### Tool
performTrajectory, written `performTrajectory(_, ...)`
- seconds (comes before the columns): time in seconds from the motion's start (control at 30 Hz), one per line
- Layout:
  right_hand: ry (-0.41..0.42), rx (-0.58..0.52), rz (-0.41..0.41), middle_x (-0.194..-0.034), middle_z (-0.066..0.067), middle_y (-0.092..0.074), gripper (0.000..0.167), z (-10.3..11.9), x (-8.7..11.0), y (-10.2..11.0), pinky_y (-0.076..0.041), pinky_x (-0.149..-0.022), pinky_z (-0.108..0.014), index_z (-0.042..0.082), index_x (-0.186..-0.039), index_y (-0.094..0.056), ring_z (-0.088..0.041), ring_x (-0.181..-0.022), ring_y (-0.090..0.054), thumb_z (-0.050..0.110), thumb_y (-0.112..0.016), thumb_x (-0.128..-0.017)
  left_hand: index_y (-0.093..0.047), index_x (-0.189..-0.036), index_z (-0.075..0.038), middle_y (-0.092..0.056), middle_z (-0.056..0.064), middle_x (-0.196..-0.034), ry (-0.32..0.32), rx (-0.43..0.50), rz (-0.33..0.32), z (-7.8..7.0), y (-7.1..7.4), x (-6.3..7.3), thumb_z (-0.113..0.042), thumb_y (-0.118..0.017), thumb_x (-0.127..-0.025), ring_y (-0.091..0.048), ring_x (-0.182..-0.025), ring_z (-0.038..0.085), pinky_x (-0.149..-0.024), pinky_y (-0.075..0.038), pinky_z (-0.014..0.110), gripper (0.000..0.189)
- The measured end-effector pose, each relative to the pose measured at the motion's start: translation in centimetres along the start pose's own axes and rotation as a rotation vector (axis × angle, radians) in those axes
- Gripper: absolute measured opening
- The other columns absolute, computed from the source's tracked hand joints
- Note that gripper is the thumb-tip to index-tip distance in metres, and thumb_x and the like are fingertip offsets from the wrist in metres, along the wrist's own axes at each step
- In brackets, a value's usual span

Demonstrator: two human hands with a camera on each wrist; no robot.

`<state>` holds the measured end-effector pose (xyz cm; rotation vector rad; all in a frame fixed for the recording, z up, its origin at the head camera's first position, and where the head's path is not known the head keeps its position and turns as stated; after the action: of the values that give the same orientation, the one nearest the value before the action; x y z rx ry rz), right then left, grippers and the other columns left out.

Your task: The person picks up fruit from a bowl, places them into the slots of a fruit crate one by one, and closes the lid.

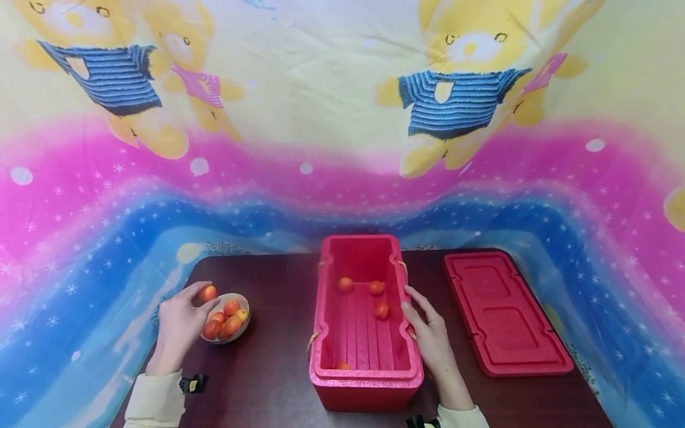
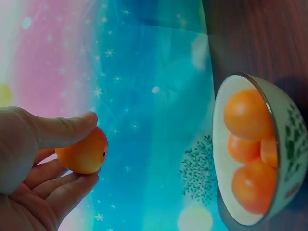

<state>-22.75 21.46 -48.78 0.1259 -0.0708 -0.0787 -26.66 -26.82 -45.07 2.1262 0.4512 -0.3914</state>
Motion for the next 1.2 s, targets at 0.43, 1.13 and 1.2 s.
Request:
performTrajectory(0.43,-0.004,0.000,0.007,-0.151,-0.012,-0.046,0.056,0.0,0.1,0.0,-0.061,-0.079,-0.034,0.029,-0.156,-0.040,-0.008,-0.104,-0.066,0.039,-0.057,-0.103,-0.073,-0.118,-0.009,-0.075,0.015,-0.104,-0.050,0.012,-0.001,-2.5,0.5,-1.5,-0.013,-0.084,-0.083,-0.067,-0.079,0.030,-0.070,-0.061,0.048,0.037)
performTrajectory(1.13,0.009,0.008,0.004,-0.150,-0.012,-0.047,0.055,0.1,0.2,-0.1,-0.061,-0.079,-0.034,0.028,-0.156,-0.040,-0.007,-0.104,-0.066,0.038,-0.055,-0.104,-0.075,-0.113,-0.011,-0.076,0.010,-0.101,-0.236,0.094,0.022,-7.6,0.2,-4.5,-0.017,-0.087,-0.080,-0.070,-0.074,0.022,-0.073,-0.060,0.044,0.035)
performTrajectory(1.2,0.009,0.004,0.007,-0.150,-0.012,-0.047,0.055,0.1,0.2,-0.1,-0.061,-0.079,-0.034,0.028,-0.156,-0.040,-0.007,-0.104,-0.066,0.038,-0.056,-0.104,-0.074,-0.113,-0.010,-0.075,0.010,-0.104,-0.268,0.091,0.030,-8.1,0.0,-4.7,-0.016,-0.087,-0.080,-0.070,-0.070,0.021,-0.074,-0.060,0.044,0.036)
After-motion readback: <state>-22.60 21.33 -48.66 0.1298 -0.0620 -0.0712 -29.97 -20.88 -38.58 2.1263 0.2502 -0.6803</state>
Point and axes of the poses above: each hand's wrist, its own x-axis away from the middle knuckle, its own y-axis out of the back of the hand, z = x × y, the point moved 5 cm from there along -x, towards the middle knuckle
